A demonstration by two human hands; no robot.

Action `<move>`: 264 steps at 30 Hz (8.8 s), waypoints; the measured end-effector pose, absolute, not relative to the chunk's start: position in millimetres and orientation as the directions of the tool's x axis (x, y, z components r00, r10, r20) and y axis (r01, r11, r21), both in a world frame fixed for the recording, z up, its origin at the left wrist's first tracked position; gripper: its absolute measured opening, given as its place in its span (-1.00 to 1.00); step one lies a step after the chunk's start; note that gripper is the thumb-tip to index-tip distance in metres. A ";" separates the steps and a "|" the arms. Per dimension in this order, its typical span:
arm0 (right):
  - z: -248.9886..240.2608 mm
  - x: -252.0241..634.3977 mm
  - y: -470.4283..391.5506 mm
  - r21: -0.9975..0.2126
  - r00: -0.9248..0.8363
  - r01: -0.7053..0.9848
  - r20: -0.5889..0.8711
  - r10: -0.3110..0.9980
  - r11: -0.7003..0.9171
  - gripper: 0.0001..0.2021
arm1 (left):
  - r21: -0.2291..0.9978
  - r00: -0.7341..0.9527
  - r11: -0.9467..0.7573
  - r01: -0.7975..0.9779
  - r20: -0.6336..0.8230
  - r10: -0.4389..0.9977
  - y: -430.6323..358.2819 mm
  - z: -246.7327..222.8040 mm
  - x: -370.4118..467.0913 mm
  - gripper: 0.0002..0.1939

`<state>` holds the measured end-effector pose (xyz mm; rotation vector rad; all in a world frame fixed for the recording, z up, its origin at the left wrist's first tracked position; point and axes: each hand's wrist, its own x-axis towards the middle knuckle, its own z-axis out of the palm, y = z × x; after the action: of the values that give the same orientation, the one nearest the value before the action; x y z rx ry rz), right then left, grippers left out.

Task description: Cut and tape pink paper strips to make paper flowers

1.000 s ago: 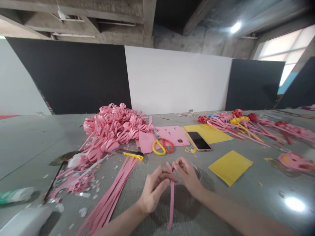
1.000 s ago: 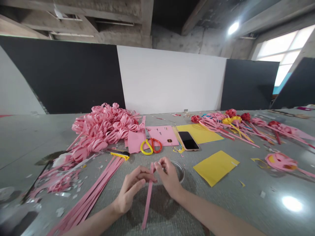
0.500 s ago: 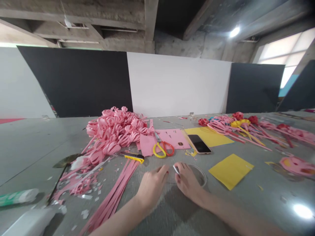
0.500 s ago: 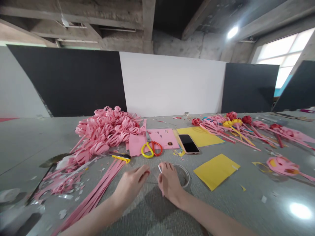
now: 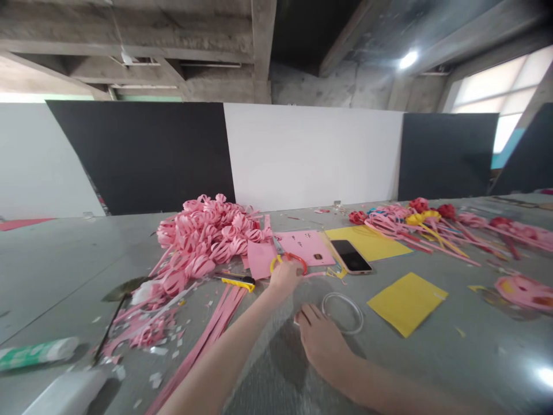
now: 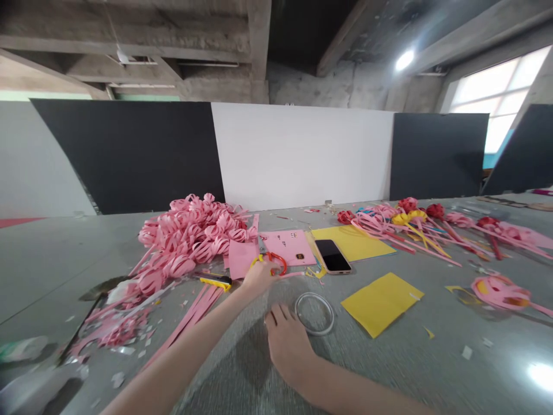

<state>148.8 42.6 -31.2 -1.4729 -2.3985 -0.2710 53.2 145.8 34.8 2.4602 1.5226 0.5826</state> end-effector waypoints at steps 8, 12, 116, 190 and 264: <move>-22.8 150.0 41.2 -0.121 -0.421 0.867 0.344 0.839 0.484 -0.78 | 0.251 0.276 -0.306 0.919 0.148 0.950 125.6 63.1 -13.1 -0.86; -19.5 149.6 39.8 -0.121 -0.425 0.867 0.327 0.844 0.483 -0.78 | 0.197 0.190 -0.212 0.957 0.124 0.974 106.2 58.6 -58.2 -0.87; 1.1 168.1 73.2 -0.732 -0.356 0.621 0.054 0.933 0.280 -0.65 | 0.196 0.701 -0.751 0.630 0.271 0.659 5.9 -12.8 -9.9 -0.59; -15.8 150.9 54.5 -0.452 -0.327 0.748 0.387 0.862 0.486 -0.81 | 0.665 0.442 -0.490 0.564 0.259 0.859 19.3 -5.9 -12.7 -0.74; -17.4 153.2 49.4 -0.778 -0.146 0.445 0.425 0.893 0.443 -0.86 | 0.996 0.340 0.040 0.079 -0.064 0.938 61.1 6.4 -4.2 -0.49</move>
<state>153.2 49.4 -17.4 -1.1513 -1.7648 0.6046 -4.2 61.1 6.4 1.3668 1.0214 0.8766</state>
